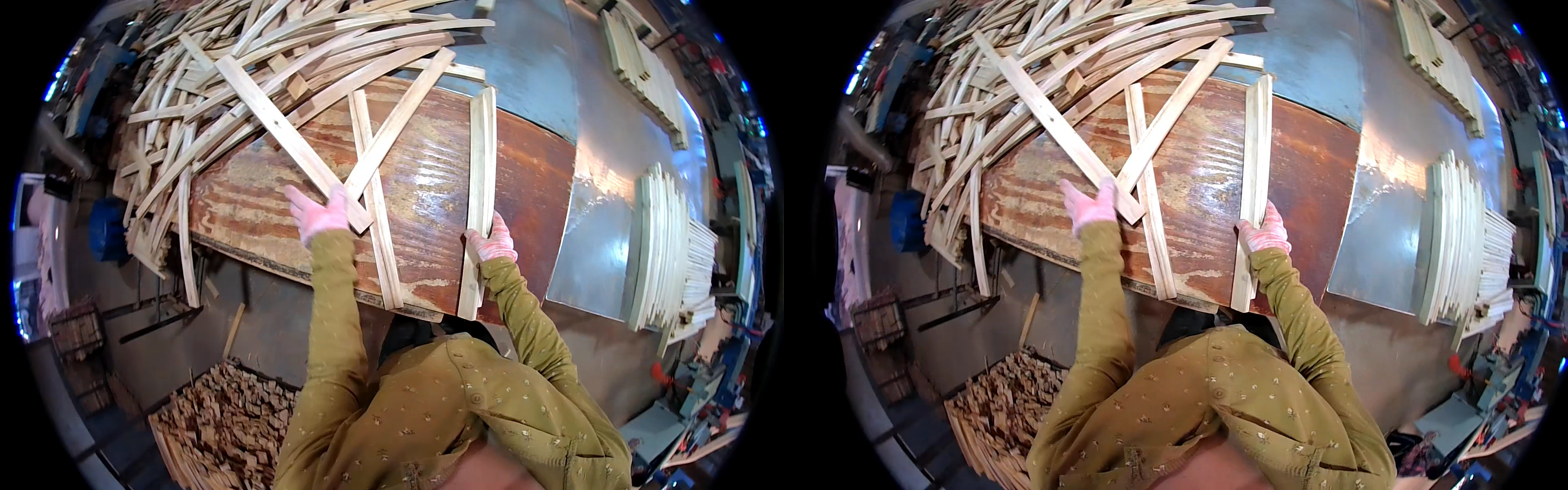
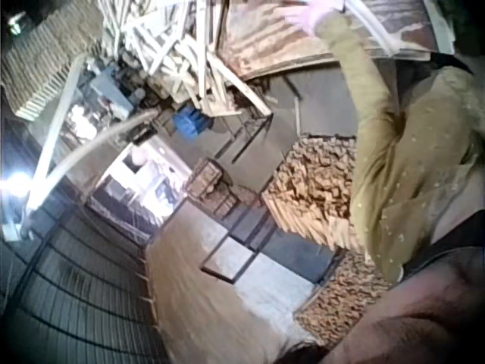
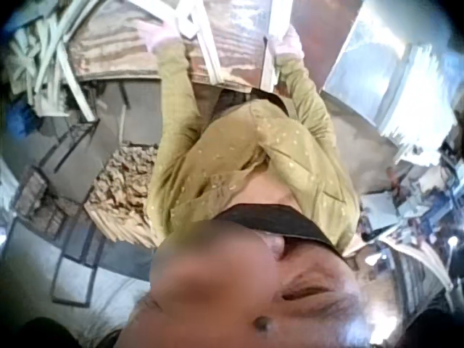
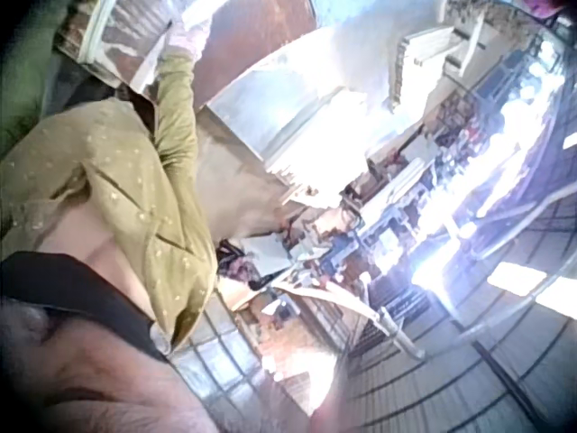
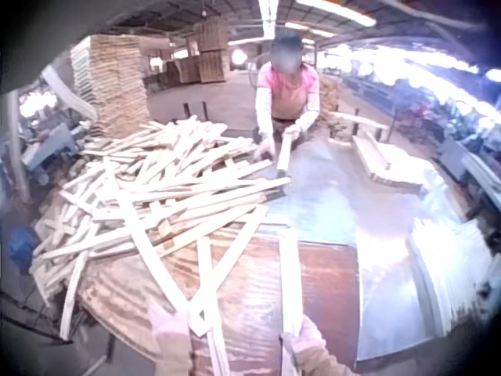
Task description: The person sorts and stacks thin wooden planks on a large workbench in a workshop. They repeatedly pick up planks from a disorganized pile, align them, and place them into a neat stack.
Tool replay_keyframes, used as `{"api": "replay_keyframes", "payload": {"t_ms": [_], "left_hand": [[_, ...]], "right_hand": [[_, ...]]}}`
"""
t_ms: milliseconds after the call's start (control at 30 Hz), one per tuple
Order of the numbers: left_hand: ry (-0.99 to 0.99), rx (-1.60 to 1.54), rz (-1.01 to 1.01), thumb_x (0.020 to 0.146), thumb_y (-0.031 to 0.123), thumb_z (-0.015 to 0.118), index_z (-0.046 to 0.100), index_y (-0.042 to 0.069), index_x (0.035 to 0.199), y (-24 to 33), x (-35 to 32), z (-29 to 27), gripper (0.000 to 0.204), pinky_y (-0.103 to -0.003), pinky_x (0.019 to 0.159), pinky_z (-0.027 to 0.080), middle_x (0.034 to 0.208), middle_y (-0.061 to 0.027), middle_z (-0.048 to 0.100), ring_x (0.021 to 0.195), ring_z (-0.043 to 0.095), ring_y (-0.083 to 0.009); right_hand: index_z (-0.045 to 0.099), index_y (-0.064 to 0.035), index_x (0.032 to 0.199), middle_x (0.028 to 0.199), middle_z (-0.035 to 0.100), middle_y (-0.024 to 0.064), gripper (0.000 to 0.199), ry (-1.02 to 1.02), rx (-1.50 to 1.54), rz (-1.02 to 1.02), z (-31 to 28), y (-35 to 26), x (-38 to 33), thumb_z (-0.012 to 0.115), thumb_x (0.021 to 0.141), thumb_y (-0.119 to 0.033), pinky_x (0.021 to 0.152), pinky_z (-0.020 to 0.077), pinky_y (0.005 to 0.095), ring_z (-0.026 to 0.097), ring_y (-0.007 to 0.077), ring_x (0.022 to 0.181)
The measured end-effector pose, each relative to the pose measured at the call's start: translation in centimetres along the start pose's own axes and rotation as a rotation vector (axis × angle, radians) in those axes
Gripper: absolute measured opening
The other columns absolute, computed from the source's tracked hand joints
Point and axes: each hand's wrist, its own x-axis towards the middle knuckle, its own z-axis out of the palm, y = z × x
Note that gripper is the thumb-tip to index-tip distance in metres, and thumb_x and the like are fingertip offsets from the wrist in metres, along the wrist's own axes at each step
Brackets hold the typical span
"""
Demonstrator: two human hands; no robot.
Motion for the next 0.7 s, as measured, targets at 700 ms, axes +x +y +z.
{"api": "replay_keyframes", "payload": {"t_ms": [700], "left_hand": [[0.095,0.540,0.762,0.083,0.050,0.059,0.032,0.001,0.143,0.3,1.2,7.6,0.081,-0.051,0.092,0.041,0.129,-0.0167,0.051,0.110,0.054,-0.0345]], "right_hand": [[0.019,-0.0098,0.150,0.135,0.048,0.0202,0.092,0.064,-0.362,0.081,-0.4,-3.5,-2.3,0.067,0.080,-0.044,0.100,0.0423,0.0467,0.051,0.0389,0.121]]}}
